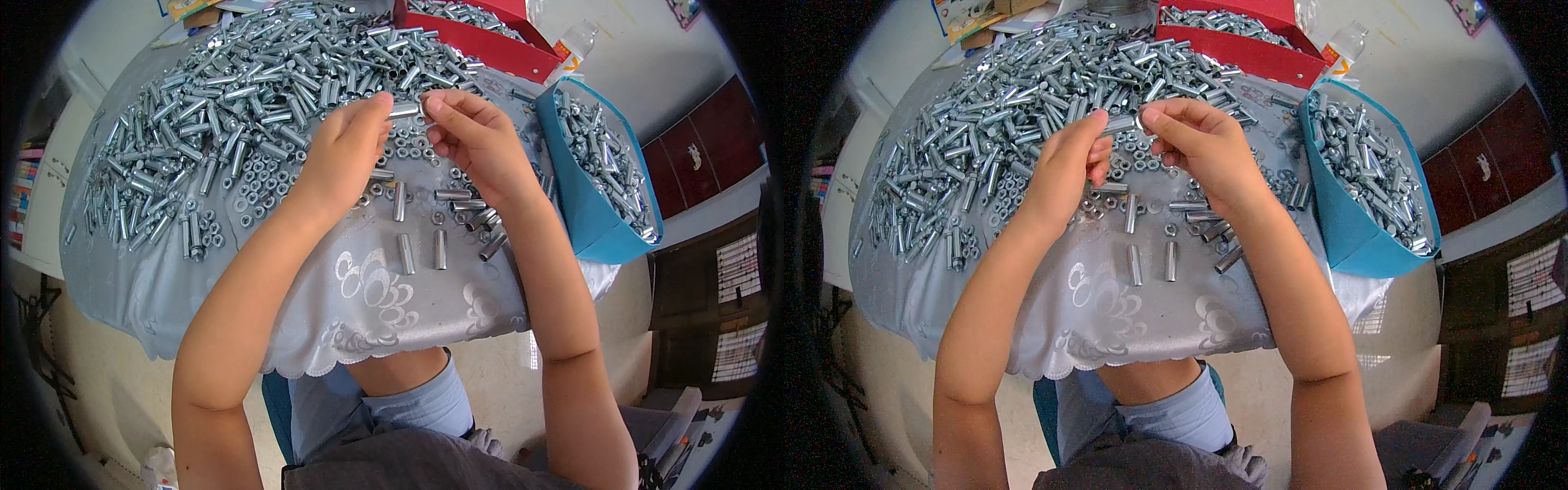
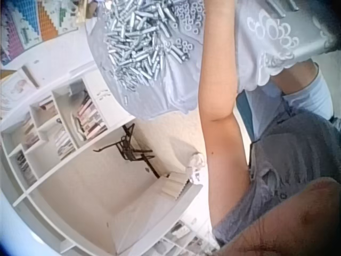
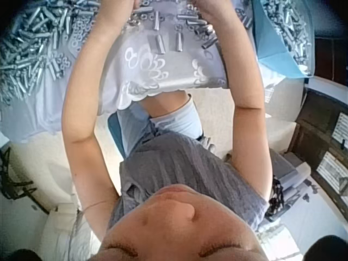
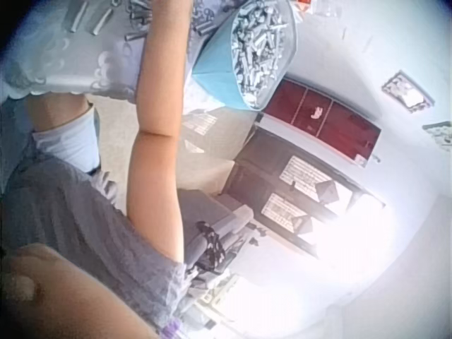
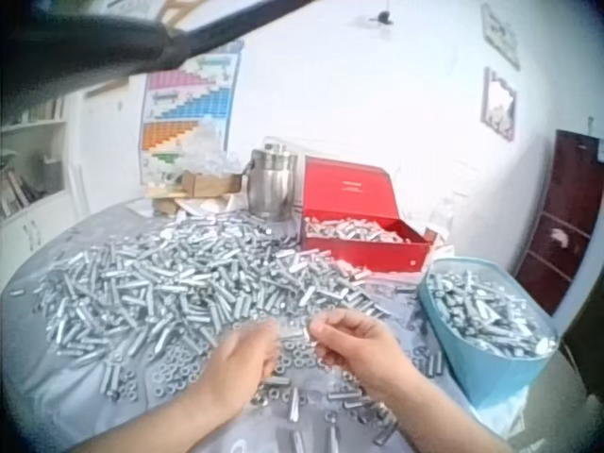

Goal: The person sits at a table covered with a white cloth and assembles metal fasteners by hand. They pick up cylindrical metal pins and small washers, sliding the washers onto the pins one by one. The person places the assembled units on the table surface in front of them.

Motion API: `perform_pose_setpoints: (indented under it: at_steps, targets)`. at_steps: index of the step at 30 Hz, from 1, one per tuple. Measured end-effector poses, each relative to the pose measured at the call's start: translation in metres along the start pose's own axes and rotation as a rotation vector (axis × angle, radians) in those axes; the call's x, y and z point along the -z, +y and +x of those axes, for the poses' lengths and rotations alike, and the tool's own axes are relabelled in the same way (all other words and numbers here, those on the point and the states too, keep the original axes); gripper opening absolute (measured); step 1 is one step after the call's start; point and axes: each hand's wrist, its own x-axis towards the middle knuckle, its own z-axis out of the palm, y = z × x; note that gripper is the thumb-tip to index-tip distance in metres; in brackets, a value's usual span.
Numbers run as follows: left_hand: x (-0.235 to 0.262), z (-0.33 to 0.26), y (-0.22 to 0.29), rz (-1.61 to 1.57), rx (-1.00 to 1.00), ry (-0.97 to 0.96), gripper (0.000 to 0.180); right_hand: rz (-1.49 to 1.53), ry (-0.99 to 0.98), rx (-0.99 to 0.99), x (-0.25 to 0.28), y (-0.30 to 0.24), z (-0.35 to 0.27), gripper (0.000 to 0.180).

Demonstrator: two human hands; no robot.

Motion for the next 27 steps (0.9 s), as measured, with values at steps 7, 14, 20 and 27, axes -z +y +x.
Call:
perform_pose_setpoints:
  at_steps: [7, 14, 20, 27]
  targets:
    - [0.0, -0.002, 0.006, -0.084, 0.022, -0.12, 0.039, 0.275, -0.162, -0.13, 0.008, -0.006, -0.001, 0.019]
    - [-0.002, -0.004, 0.012, -0.131, 0.022, -0.176, 0.04, 0.392, -0.288, -0.132, 0.012, -0.004, -0.002, 0.017]
    - [-0.002, -0.005, 0.014, -0.136, 0.005, -0.198, 0.04, 0.391, -0.344, -0.128, 0.013, -0.006, -0.001, 0.017]
    - [0.001, -0.006, 0.015, -0.135, -0.013, -0.249, 0.035, 0.291, -0.18, -0.029, 0.004, -0.008, -0.005, 0.016]
